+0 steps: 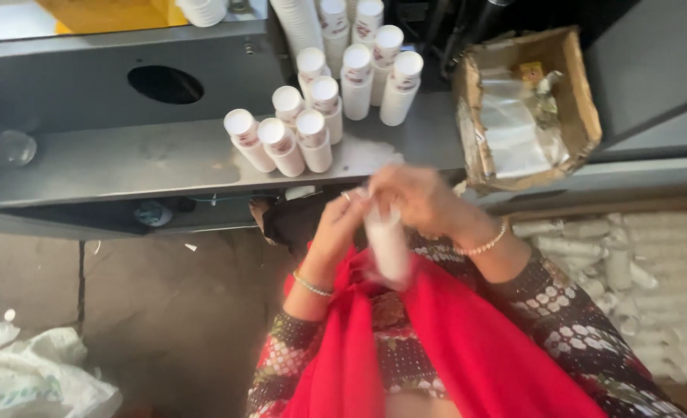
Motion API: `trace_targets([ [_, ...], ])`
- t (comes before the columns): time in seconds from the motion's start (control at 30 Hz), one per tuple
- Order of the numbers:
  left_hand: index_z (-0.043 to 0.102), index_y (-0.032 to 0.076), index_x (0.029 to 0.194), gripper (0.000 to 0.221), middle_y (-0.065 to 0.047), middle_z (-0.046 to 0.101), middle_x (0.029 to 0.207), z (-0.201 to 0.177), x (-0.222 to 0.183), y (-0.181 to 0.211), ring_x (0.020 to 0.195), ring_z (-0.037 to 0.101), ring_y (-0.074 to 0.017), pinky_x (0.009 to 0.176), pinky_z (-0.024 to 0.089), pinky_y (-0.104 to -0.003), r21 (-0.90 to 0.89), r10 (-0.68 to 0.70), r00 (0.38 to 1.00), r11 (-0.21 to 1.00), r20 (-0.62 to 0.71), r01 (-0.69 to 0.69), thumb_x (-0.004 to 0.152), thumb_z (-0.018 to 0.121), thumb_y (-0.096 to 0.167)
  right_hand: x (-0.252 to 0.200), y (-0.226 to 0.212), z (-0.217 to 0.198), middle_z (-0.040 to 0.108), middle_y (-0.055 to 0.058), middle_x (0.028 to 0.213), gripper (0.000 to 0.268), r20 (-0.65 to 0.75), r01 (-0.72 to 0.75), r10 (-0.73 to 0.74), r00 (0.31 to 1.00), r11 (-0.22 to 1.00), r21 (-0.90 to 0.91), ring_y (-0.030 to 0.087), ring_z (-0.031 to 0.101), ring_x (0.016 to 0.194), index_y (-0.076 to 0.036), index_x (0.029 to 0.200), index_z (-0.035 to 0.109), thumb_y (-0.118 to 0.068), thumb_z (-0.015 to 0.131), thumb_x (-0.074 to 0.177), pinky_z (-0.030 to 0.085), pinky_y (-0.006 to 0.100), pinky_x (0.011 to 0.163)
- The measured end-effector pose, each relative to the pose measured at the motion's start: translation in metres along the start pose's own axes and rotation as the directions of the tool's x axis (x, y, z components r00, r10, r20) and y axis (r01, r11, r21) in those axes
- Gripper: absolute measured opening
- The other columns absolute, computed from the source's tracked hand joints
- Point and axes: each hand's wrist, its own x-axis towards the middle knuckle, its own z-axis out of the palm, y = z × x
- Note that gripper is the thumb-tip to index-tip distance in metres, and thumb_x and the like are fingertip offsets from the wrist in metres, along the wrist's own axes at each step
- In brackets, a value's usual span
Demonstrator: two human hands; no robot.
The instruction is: The recorder is picking up finished paper cups from a machine and packing them into plastic bags.
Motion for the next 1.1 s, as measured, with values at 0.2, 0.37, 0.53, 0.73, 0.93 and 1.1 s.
trace_targets([
  [0.2, 0.064, 0.002, 0.109, 0.035, 0.002, 0.069, 0.098, 0.038, -0.014, 0.049, 0.089, 0.063, -0.006, 0.076, 0.055, -0.026, 0.353, -0.02, 0.966, 0.933, 0.259, -0.075, 0.085, 0.082, 0.021, 0.003, -0.028, -0.026, 0.066, 0.009, 0.1, 0.016, -0.151, 0.212, -0.438, 0.886, 0.673, -0.708, 0.031, 0.067, 0.11, -0.004, 0.097, 0.061, 0.0, 0.075, 0.089, 0.048, 0.046, 0.103],
  [0.37, 0.072, -0.003, 0.097, 0.027, -0.006, 0.072, 0.093, 0.053, -0.01, 0.052, 0.079, 0.066, -0.0104, 0.07, 0.055, -0.026, 0.65, 0.22, 0.918, 0.652, 0.33, -0.39, 0.084, 0.082, 0.018, -0.04, 0.012, -0.01, 0.064, 0.009, 0.087, 0.032, 0.195, 0.169, -0.116, 0.974, 0.946, -0.276, 0.031, 0.062, 0.087, -0.001, 0.088, 0.062, -0.023, 0.084, 0.081, 0.047, 0.043, 0.087],
  [0.53, 0.073, -0.004, 0.105, 0.018, -0.008, 0.077, 0.096, 0.035, 0.0, 0.034, 0.088, 0.073, -0.0111, 0.08, 0.06, -0.026, 0.386, 0.029, 0.992, 0.92, 0.125, -0.076, 0.098, 0.066, 0.012, -0.095, 0.005, -0.084, 0.07, 0.011, 0.085, 0.018, -0.011, -0.344, 0.468, 0.884, 0.634, -0.692, 0.028, 0.068, 0.081, -0.006, 0.087, 0.07, -0.024, 0.073, 0.087, 0.055, 0.042, 0.079],
  [0.73, 0.071, -0.007, 0.099, 0.018, -0.01, 0.077, 0.089, 0.024, 0.01, 0.033, 0.083, 0.074, -0.0145, 0.079, 0.061, -0.027, 0.353, 0.053, 0.999, 0.934, 0.003, -0.051, 0.101, 0.064, 0.01, -0.12, 0.017, -0.153, 0.074, 0.016, 0.097, 0.022, -0.409, -0.638, 0.605, 0.683, 0.224, -0.737, 0.034, 0.072, 0.089, -0.01, 0.1, 0.075, -0.028, 0.062, 0.104, 0.056, 0.046, 0.083],
  [0.93, 0.072, -0.006, 0.098, 0.019, -0.01, 0.078, 0.085, 0.035, -0.002, 0.039, 0.08, 0.075, -0.0124, 0.075, 0.061, -0.026, 0.469, 0.042, 0.999, 0.882, 0.031, -0.052, 0.099, 0.065, 0.011, -0.072, 0.117, -0.153, 0.068, 0.021, 0.115, 0.021, -0.556, -0.691, 0.412, 0.721, 0.382, -0.613, 0.04, 0.065, 0.104, -0.003, 0.109, 0.07, -0.02, 0.06, 0.104, 0.05, 0.05, 0.088],
  [1.1, 0.072, -0.008, 0.099, 0.019, -0.011, 0.076, 0.086, 0.01, -0.01, 0.04, 0.078, 0.072, -0.0132, 0.073, 0.059, -0.026, 0.414, 0.101, 0.995, 0.906, -0.001, -0.091, 0.101, 0.066, 0.01, -0.084, 0.187, -0.154, 0.07, 0.019, 0.114, 0.016, -0.393, -0.402, 0.108, 0.913, 0.408, -0.82, 0.037, 0.063, 0.116, 0.001, 0.105, 0.069, 0.001, 0.059, 0.091, 0.051, 0.045, 0.107],
])
